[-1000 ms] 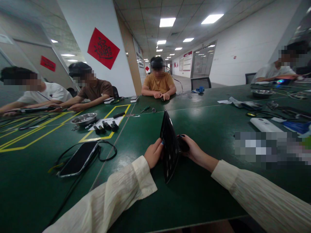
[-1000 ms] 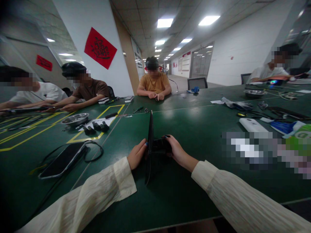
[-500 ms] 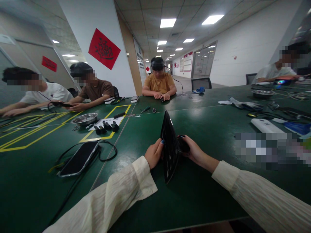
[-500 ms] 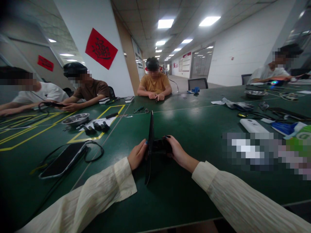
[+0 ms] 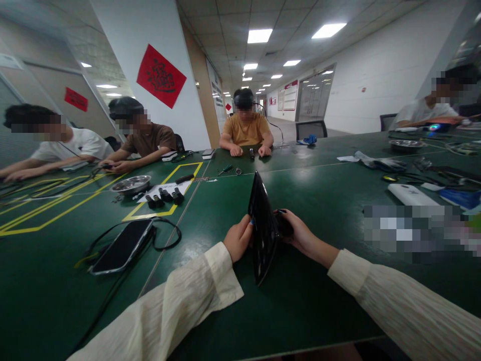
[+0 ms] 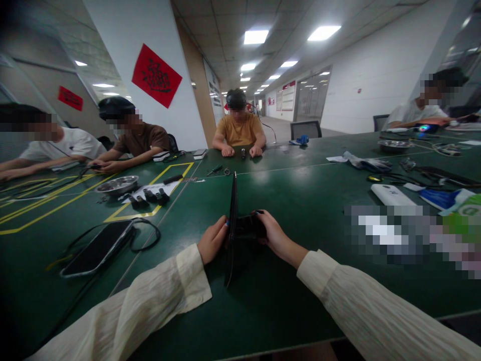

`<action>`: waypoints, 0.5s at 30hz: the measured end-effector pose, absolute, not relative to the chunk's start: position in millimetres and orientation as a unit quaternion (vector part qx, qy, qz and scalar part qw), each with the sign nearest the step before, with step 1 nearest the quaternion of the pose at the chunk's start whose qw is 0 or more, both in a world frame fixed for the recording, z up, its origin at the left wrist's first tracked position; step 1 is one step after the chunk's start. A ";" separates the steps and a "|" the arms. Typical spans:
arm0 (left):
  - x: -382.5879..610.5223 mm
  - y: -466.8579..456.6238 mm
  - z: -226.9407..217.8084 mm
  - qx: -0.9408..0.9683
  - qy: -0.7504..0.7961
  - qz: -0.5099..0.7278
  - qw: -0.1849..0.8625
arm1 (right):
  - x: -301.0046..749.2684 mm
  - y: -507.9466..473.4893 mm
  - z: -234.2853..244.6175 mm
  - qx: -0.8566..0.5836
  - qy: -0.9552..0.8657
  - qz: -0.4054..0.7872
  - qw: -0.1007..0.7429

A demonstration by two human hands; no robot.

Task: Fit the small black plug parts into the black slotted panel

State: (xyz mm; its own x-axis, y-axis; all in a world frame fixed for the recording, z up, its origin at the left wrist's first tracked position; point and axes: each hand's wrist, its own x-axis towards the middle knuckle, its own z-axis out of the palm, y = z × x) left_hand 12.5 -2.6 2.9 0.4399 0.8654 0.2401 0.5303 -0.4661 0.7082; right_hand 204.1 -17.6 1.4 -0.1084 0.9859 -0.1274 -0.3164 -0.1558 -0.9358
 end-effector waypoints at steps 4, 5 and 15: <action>12.4 -1.4 0.8 0.800 0.437 0.303 0.278 | 203.8 -18.0 1.9 -0.426 -0.393 0.632 0.515; 12.4 -1.4 0.4 0.800 0.437 0.305 0.277 | 203.7 -17.9 1.9 -0.425 -0.394 0.632 0.515; 15.9 -4.7 6.1 0.761 0.426 0.329 0.362 | 204.8 -18.6 0.5 -0.422 -0.398 0.633 0.513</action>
